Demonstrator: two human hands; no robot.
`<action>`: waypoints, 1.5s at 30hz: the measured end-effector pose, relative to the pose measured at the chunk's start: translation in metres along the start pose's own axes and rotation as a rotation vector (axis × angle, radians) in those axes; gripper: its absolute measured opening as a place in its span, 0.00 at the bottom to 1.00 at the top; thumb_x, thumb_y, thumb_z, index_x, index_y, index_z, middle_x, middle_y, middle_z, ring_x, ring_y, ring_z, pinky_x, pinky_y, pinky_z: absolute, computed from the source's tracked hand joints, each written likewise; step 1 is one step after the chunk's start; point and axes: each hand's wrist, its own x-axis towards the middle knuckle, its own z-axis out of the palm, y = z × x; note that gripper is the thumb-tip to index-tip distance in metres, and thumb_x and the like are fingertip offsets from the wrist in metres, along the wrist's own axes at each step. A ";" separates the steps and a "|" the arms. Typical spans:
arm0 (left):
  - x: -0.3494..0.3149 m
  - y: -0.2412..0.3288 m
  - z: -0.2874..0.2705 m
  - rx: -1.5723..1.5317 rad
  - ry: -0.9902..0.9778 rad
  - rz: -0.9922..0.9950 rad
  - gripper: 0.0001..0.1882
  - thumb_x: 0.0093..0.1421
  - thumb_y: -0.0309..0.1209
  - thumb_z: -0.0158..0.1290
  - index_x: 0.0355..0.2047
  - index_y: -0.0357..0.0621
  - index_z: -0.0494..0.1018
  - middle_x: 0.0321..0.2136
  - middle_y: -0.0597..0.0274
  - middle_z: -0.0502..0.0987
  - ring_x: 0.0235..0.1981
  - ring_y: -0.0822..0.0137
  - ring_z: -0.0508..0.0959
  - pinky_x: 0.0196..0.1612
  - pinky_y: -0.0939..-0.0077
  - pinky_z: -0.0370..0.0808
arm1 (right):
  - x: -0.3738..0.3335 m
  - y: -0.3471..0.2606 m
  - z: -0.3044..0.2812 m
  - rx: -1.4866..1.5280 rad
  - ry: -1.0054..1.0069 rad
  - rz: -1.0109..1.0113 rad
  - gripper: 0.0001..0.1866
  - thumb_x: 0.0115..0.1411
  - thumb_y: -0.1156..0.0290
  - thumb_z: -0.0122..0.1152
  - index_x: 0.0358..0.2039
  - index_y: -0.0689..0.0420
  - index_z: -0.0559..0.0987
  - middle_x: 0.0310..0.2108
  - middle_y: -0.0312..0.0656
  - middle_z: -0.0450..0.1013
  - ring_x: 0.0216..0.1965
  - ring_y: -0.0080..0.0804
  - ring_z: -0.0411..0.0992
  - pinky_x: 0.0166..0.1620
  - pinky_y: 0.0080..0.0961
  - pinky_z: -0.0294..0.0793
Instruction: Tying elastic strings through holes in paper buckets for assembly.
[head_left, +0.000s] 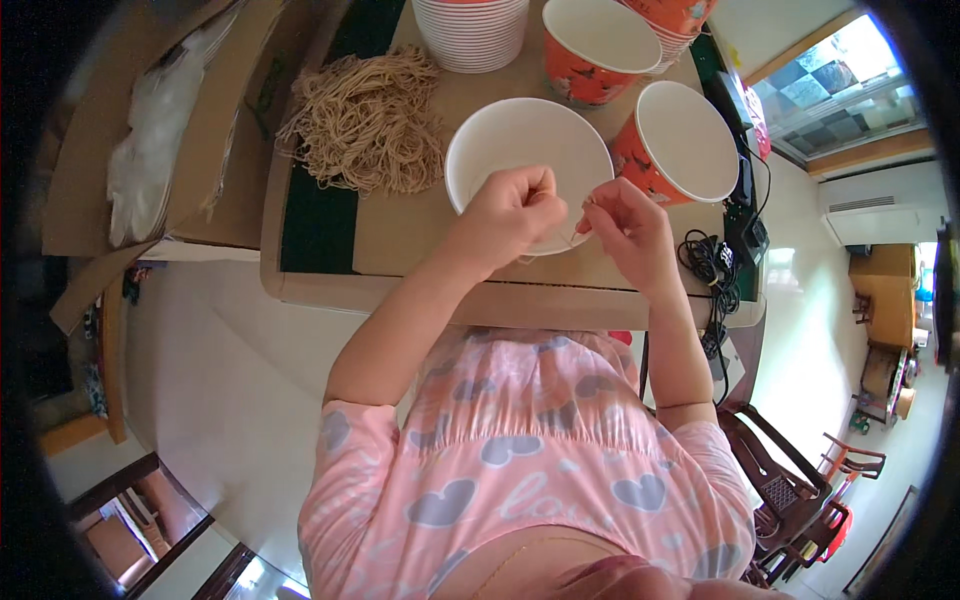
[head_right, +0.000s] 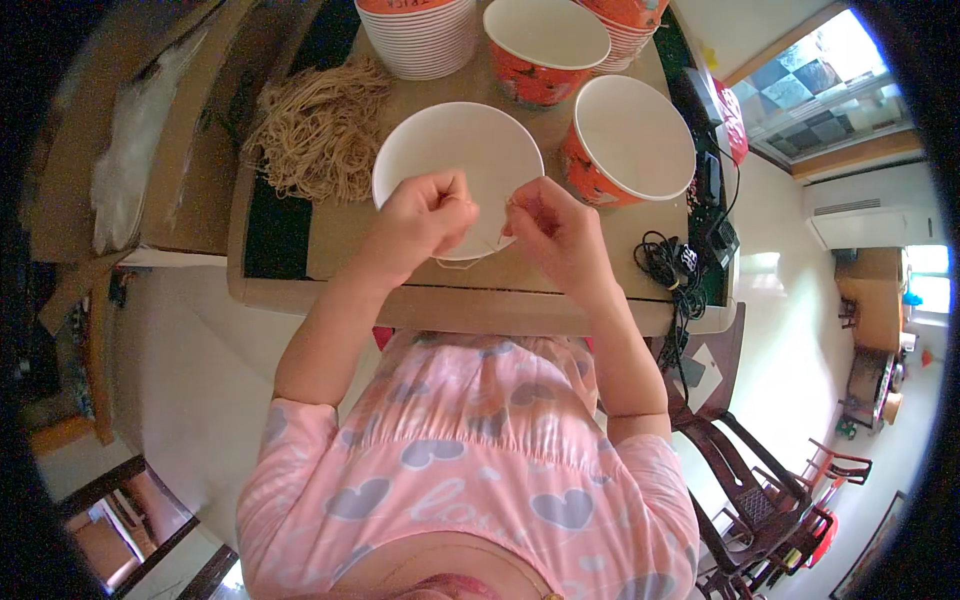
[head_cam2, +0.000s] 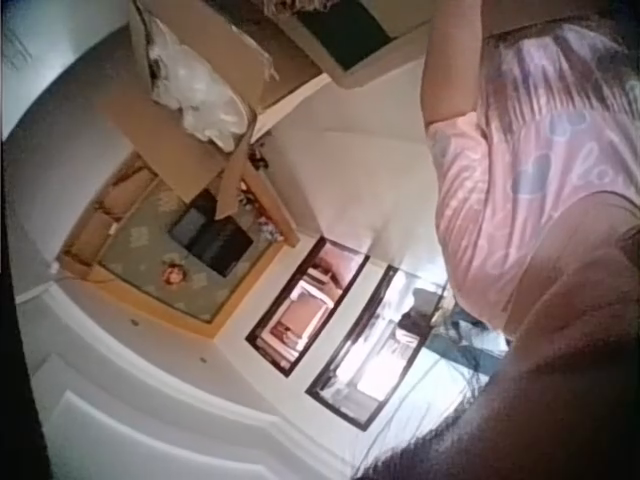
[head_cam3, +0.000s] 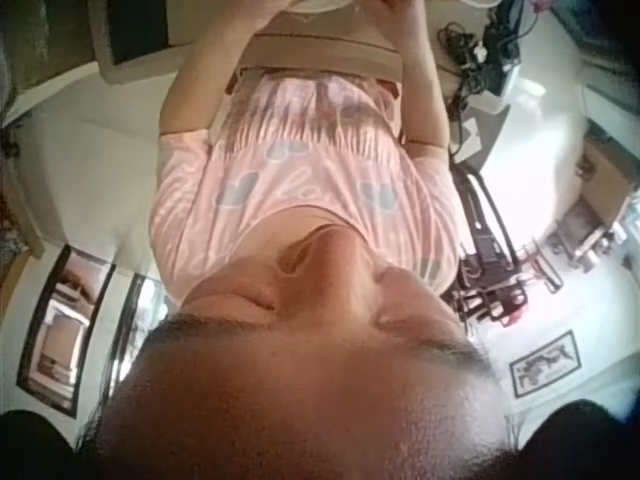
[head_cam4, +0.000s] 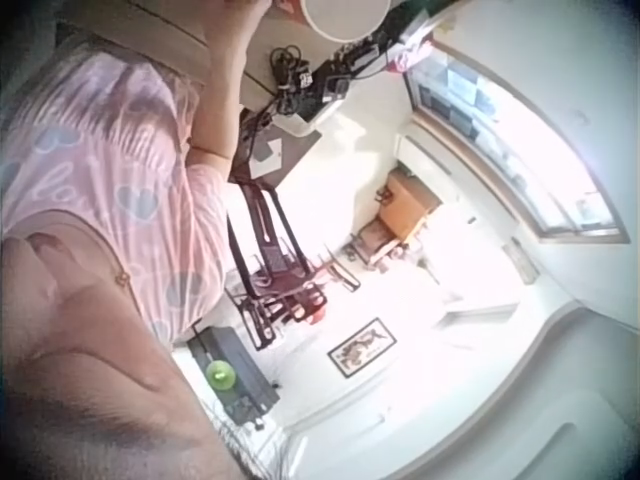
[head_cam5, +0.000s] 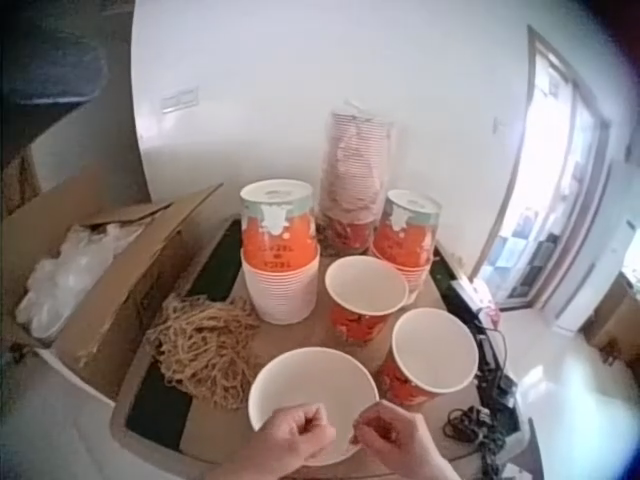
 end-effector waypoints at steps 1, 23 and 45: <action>0.003 -0.003 0.004 0.000 0.000 -0.001 0.06 0.60 0.25 0.49 0.25 0.40 0.68 0.23 0.67 0.71 0.19 0.81 0.66 0.23 0.85 0.64 | 0.000 0.003 0.001 0.000 0.000 0.001 0.03 0.62 0.76 0.55 0.34 0.62 0.73 0.25 0.34 0.72 0.29 0.14 0.70 0.32 0.14 0.70; 0.022 -0.007 0.019 0.407 0.020 0.094 0.09 0.62 0.30 0.55 0.27 0.38 0.71 0.21 0.73 0.71 0.24 0.83 0.67 0.28 0.84 0.66 | 0.018 -0.012 -0.015 -0.102 0.146 -0.224 0.06 0.62 0.77 0.51 0.27 0.61 0.71 0.22 0.36 0.65 0.24 0.19 0.61 0.28 0.19 0.63; 0.015 0.006 0.020 0.428 0.070 0.159 0.08 0.59 0.27 0.55 0.26 0.38 0.69 0.20 0.73 0.63 0.23 0.81 0.64 0.26 0.82 0.63 | 0.019 -0.028 -0.037 -0.279 -0.008 -0.197 0.03 0.59 0.77 0.58 0.34 0.62 0.76 0.25 0.37 0.72 0.26 0.19 0.70 0.32 0.19 0.71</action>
